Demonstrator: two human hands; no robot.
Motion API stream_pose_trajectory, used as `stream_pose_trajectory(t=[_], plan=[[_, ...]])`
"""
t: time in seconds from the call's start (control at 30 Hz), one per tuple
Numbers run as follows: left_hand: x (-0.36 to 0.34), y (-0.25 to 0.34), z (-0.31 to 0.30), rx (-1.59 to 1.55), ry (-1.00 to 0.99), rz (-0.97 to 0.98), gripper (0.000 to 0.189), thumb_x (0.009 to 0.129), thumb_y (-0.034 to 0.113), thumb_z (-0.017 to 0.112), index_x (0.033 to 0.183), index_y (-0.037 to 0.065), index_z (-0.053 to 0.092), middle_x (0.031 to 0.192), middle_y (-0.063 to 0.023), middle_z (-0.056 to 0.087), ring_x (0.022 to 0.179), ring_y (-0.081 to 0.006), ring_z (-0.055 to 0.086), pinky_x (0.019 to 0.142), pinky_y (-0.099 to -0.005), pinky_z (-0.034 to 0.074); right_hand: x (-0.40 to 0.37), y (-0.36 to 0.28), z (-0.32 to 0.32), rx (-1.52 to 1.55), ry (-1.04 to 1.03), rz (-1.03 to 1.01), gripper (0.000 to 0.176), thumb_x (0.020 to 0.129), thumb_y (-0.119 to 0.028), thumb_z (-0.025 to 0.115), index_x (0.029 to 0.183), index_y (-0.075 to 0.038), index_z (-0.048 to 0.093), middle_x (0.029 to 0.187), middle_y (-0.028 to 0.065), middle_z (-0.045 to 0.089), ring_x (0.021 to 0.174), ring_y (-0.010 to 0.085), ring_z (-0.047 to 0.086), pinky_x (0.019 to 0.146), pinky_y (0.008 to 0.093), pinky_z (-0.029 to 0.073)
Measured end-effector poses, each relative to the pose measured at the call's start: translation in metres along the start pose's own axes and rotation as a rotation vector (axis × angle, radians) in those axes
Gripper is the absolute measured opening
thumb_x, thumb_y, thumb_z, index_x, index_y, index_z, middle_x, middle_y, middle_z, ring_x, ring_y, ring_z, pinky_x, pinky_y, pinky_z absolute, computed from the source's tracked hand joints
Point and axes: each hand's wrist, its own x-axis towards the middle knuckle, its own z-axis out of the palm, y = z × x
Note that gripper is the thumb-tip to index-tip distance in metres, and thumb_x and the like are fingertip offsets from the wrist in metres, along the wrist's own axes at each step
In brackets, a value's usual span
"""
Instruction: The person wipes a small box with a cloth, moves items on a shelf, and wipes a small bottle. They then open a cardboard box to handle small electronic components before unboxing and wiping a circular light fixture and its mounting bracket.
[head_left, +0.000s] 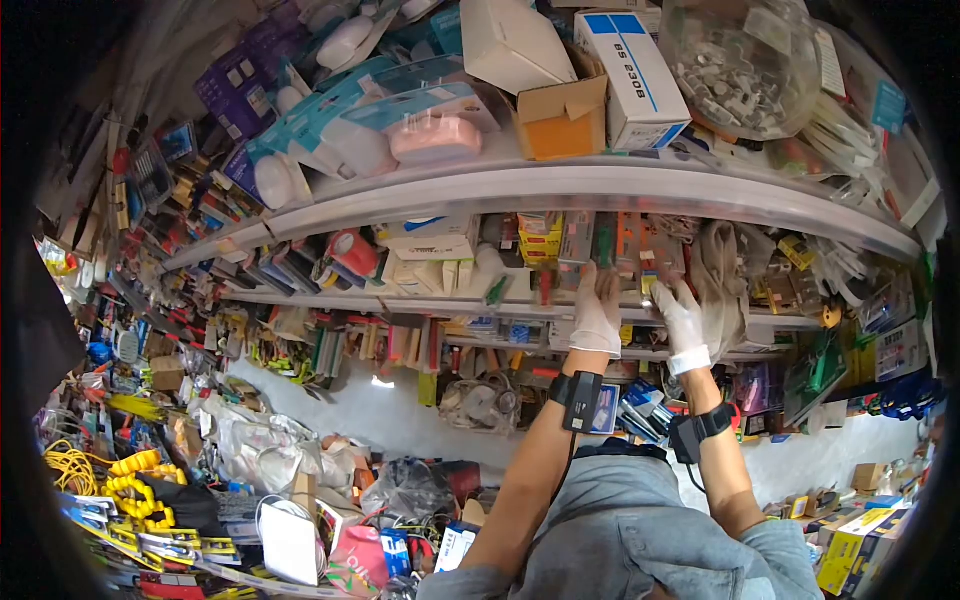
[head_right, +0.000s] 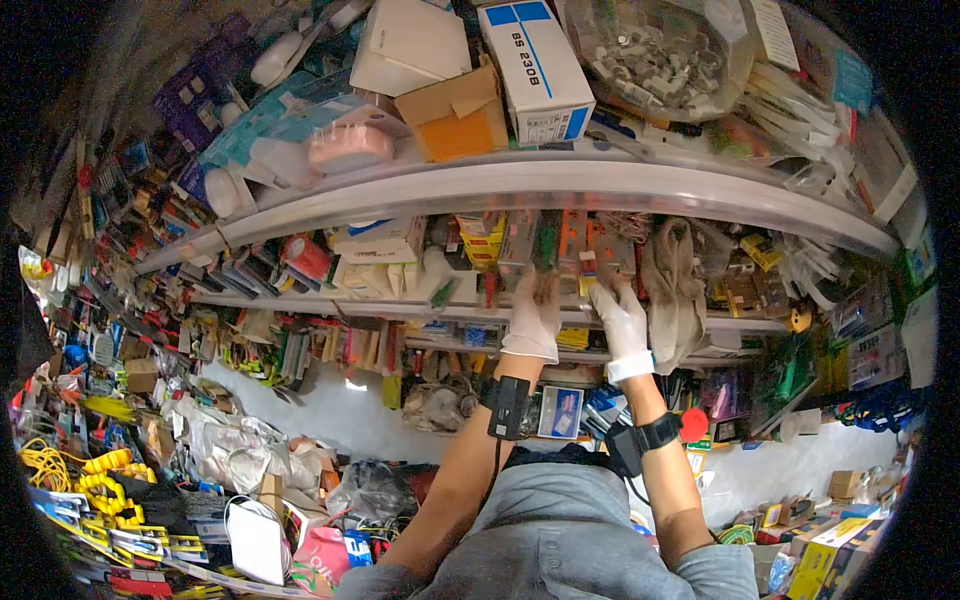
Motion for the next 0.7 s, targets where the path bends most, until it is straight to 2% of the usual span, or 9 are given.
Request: stream_pose_trajectory(t=[0.1, 0.17, 0.33, 0.4, 0.43, 0.47, 0.53, 0.63, 0.7], plan=[[0.003, 0.000, -0.004, 0.002, -0.041, -0.005, 0.035, 0.094, 0.015, 0.064, 0.122, -0.002, 0.051, 0.108, -0.0118, 0.055, 0.105, -0.0210, 0.056, 0.103, -0.0306, 0.047, 0.016, -0.006, 0.013, -0.066, -0.022, 0.013, 0.051, 0.093, -0.020, 0.063, 0.136, 0.003, 0.049, 0.113, 0.0072, 0.064, 0.088, 0.0102, 0.061, 0.075, 0.0243, 0.050], [0.027, -0.008, -0.025, 0.031, -0.210, -0.016, 0.030, 0.094, 0.010, 0.060, 0.120, -0.002, 0.051, 0.112, -0.0133, 0.055, 0.108, -0.0222, 0.056, 0.105, -0.0315, 0.045, 0.036, -0.002, 0.020, -0.102, -0.053, -0.001, 0.049, 0.093, -0.018, 0.062, 0.136, 0.004, 0.049, 0.117, 0.0089, 0.064, 0.094, 0.0121, 0.061, 0.079, 0.0255, 0.050], [0.037, -0.015, -0.034, 0.115, -0.200, 0.003, 0.023, 0.095, 0.006, 0.055, 0.116, -0.002, 0.053, 0.113, -0.0120, 0.057, 0.107, -0.0224, 0.057, 0.102, -0.0322, 0.046, 0.059, -0.001, 0.047, -0.025, -0.079, -0.151, 0.044, 0.092, -0.016, 0.064, 0.129, 0.005, 0.052, 0.119, 0.0126, 0.065, 0.102, 0.0199, 0.063, 0.088, 0.0296, 0.049], [0.043, -0.015, -0.038, 0.112, -0.173, 0.007, 0.021, 0.095, 0.006, 0.054, 0.115, -0.002, 0.055, 0.112, -0.0111, 0.059, 0.104, -0.0224, 0.058, 0.099, -0.0325, 0.048, 0.056, -0.014, 0.054, -0.522, -0.069, -0.144, 0.038, 0.093, -0.013, 0.061, 0.125, 0.005, 0.054, 0.122, 0.0204, 0.063, 0.102, 0.0261, 0.065, 0.086, 0.0326, 0.051], [0.046, -0.014, -0.039, 0.128, -0.204, -0.014, 0.021, 0.095, 0.006, 0.053, 0.115, -0.002, 0.056, 0.110, -0.0106, 0.060, 0.102, -0.0225, 0.059, 0.096, -0.0324, 0.048, 0.070, 0.003, 0.049, -1.098, -0.127, -0.468, 0.038, 0.093, -0.018, 0.059, 0.123, 0.005, 0.055, 0.112, 0.0286, 0.064, 0.097, 0.0363, 0.065, 0.081, 0.0390, 0.053], [0.049, -0.013, -0.041, 0.143, -0.235, -0.035, 0.021, 0.095, 0.006, 0.053, 0.115, -0.001, 0.058, 0.109, -0.0102, 0.062, 0.100, -0.0226, 0.060, 0.093, -0.0323, 0.049, 0.080, 0.020, 0.042, -1.099, -0.129, -0.470, 0.038, 0.093, -0.018, 0.059, 0.123, 0.005, 0.055, 0.112, 0.0286, 0.064, 0.097, 0.0363, 0.065, 0.081, 0.0390, 0.053], [0.018, -0.005, -0.023, 0.153, -0.203, -0.010, 0.022, 0.095, 0.006, 0.054, 0.116, -0.001, 0.058, 0.109, -0.0102, 0.063, 0.098, -0.0221, 0.061, 0.091, -0.0318, 0.050, 0.069, 0.004, 0.052, -0.937, -0.059, -0.229, 0.047, 0.093, -0.034, 0.057, 0.126, 0.000, 0.056, 0.098, 0.0308, 0.065, 0.091, 0.0430, 0.064, 0.077, 0.0467, 0.053], [0.013, -0.003, -0.024, 0.170, -0.196, 0.002, 0.023, 0.095, 0.007, 0.055, 0.117, -0.001, 0.059, 0.109, -0.0104, 0.065, 0.097, -0.0212, 0.062, 0.088, -0.0308, 0.050, 0.078, 0.011, 0.055, -0.975, -0.009, -0.205, 0.056, 0.090, -0.046, 0.057, 0.128, -0.005, 0.056, 0.089, 0.0298, 0.066, 0.089, 0.0458, 0.063, 0.077, 0.0509, 0.051], [0.013, -0.003, -0.024, 0.175, -0.222, -0.011, 0.024, 0.095, 0.007, 0.056, 0.118, -0.001, 0.059, 0.111, -0.0104, 0.065, 0.098, -0.0208, 0.062, 0.086, -0.0304, 0.051, 0.087, 0.011, 0.058, -1.006, -0.034, -0.157, 0.060, 0.089, -0.046, 0.059, 0.134, -0.007, 0.051, 0.101, 0.0309, 0.064, 0.096, 0.0466, 0.062, 0.082, 0.0493, 0.050]])
